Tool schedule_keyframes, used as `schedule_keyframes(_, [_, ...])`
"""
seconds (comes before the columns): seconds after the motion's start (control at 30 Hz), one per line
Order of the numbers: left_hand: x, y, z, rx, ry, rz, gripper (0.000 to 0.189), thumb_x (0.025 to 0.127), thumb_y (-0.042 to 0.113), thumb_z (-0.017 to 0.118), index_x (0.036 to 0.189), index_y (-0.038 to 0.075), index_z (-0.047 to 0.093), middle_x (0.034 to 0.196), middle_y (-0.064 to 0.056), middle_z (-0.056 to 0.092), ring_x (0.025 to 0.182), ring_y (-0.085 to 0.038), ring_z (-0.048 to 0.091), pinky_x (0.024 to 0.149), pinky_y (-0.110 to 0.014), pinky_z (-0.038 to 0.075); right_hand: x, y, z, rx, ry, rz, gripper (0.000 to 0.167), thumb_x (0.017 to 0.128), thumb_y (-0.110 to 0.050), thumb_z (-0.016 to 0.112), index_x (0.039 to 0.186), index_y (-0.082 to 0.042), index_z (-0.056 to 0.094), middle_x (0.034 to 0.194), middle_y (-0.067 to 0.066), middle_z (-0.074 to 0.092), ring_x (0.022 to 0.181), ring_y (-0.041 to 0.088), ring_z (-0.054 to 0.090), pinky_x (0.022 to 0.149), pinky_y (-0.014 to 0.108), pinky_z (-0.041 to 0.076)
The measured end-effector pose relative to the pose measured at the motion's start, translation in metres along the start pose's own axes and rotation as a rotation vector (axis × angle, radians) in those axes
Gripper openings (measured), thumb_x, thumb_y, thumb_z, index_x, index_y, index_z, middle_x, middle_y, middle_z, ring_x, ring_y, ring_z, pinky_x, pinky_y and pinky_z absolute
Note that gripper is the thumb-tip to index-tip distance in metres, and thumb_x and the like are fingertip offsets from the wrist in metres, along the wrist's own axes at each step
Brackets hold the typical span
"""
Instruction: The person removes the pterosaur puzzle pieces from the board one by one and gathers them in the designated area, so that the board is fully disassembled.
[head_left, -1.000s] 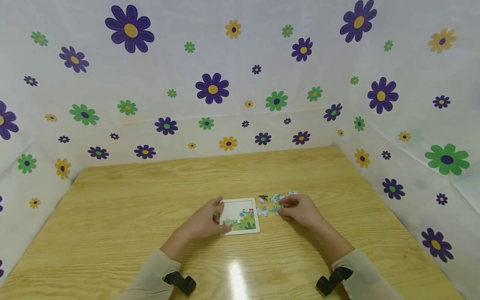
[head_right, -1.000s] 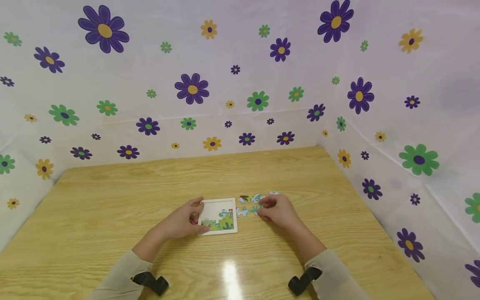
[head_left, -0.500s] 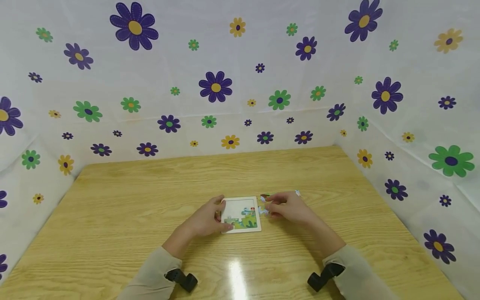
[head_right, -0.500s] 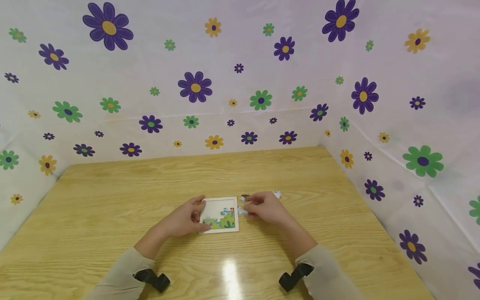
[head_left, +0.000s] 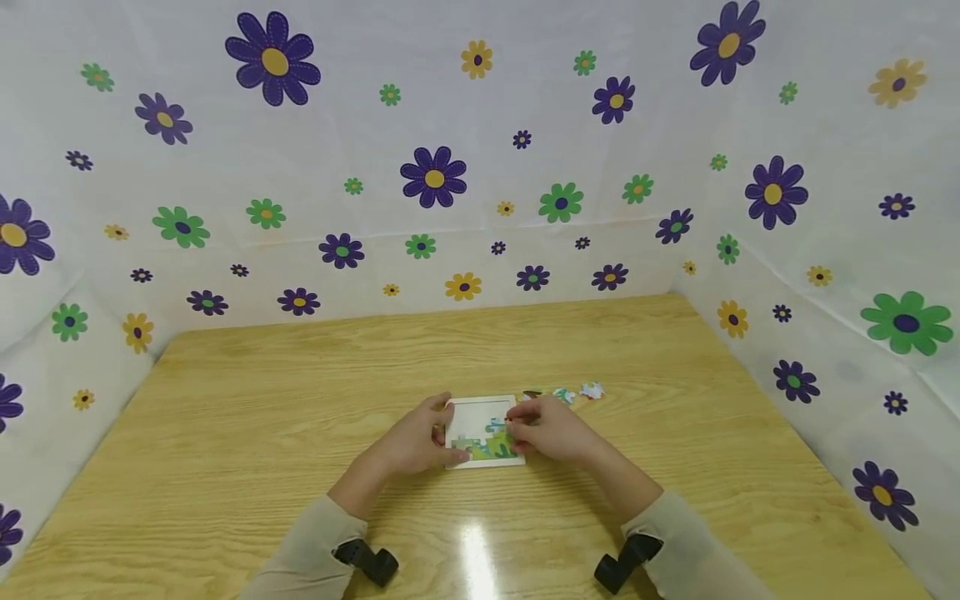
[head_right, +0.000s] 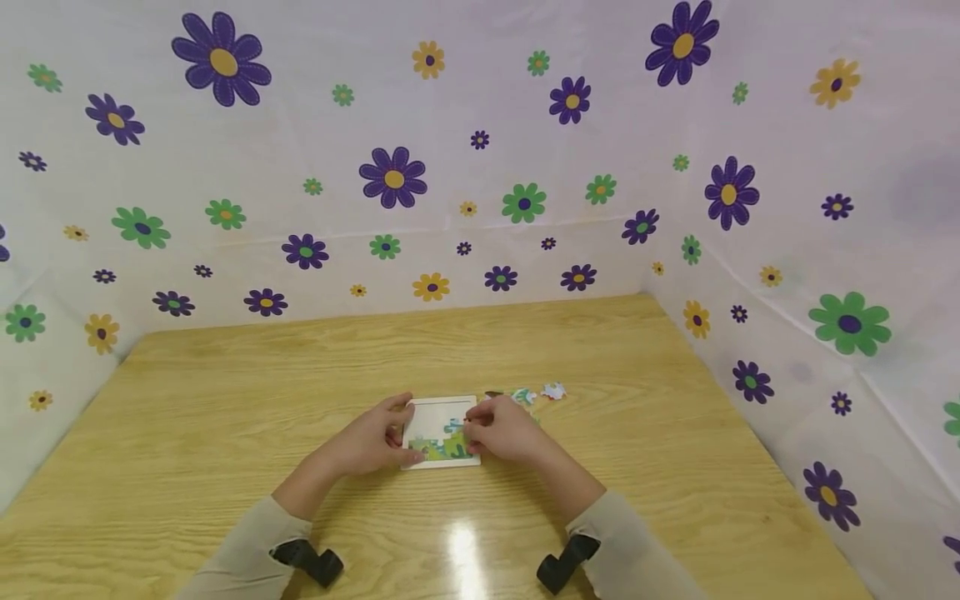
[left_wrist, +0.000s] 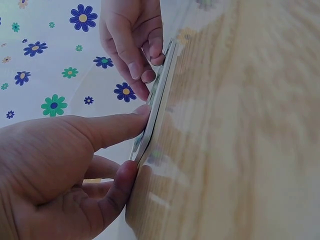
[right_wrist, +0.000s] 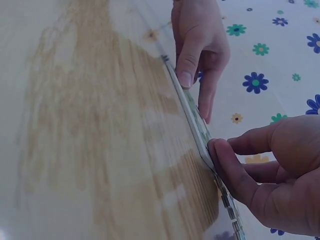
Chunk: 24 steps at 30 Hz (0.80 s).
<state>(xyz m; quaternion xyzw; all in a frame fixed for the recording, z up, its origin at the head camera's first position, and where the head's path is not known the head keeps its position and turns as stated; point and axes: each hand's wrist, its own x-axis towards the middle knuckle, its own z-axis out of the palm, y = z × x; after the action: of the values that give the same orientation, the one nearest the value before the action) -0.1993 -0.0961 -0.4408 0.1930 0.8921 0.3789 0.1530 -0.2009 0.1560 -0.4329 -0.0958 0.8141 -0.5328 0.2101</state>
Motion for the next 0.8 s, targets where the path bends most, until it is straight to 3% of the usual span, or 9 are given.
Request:
schedule_keyframes(0.17, [0.0001,0.0006,0.0010,0.008,-0.007,0.013,0.078,0.086,0.025,0.080,0.147,-0.007,0.043,0.165,-0.020,0.021,0.074,-0.012,0.049,0.066,-0.023,0.040,-0.0005,-0.0012,0.0040,-0.071,0.049,0.004,0.023,0.099,-0.005,0.060,0.118,0.007,0.060,0.096,0.014,0.062,0.073,0.016,0.068,0.067,0.028,0.058])
schedule_keyframes(0.5, [0.0008,-0.0003,0.0000,0.035,0.006,-0.020,0.076,0.086,0.027,0.081,0.146,-0.004,0.047,0.165,-0.017,0.022,0.075,-0.013,0.048,0.075,-0.029,0.040,-0.0008,-0.0040,0.0095,-0.037,0.105,-0.004,0.013,0.098,-0.002,0.061,0.110,0.003,0.059,0.096,0.015,0.062,0.071,0.017,0.068,0.066,0.028,0.058])
schedule_keyframes(0.67, [0.0010,-0.0010,0.0018,0.030,0.011,-0.030,0.078,0.085,0.027,0.082,0.146,-0.004,0.046,0.165,-0.017,0.024,0.080,-0.013,0.048,0.077,-0.029,0.040,-0.0022,-0.0043,0.0067,0.020,0.080,0.004,0.015,0.100,-0.003,0.057,0.113,0.004,0.059,0.094,0.017,0.062,0.071,0.017,0.070,0.069,0.031,0.059])
schedule_keyframes(0.8, [0.0030,-0.0003,0.0030,0.016,0.013,-0.027,0.078,0.085,0.026,0.082,0.147,-0.004,0.045,0.165,-0.017,0.023,0.077,-0.013,0.048,0.071,-0.026,0.039,-0.0029,-0.0020,0.0001,0.064,0.032,0.013,0.019,0.100,-0.002,0.056,0.117,0.006,0.058,0.096,0.017,0.061,0.076,0.019,0.070,0.074,0.033,0.060])
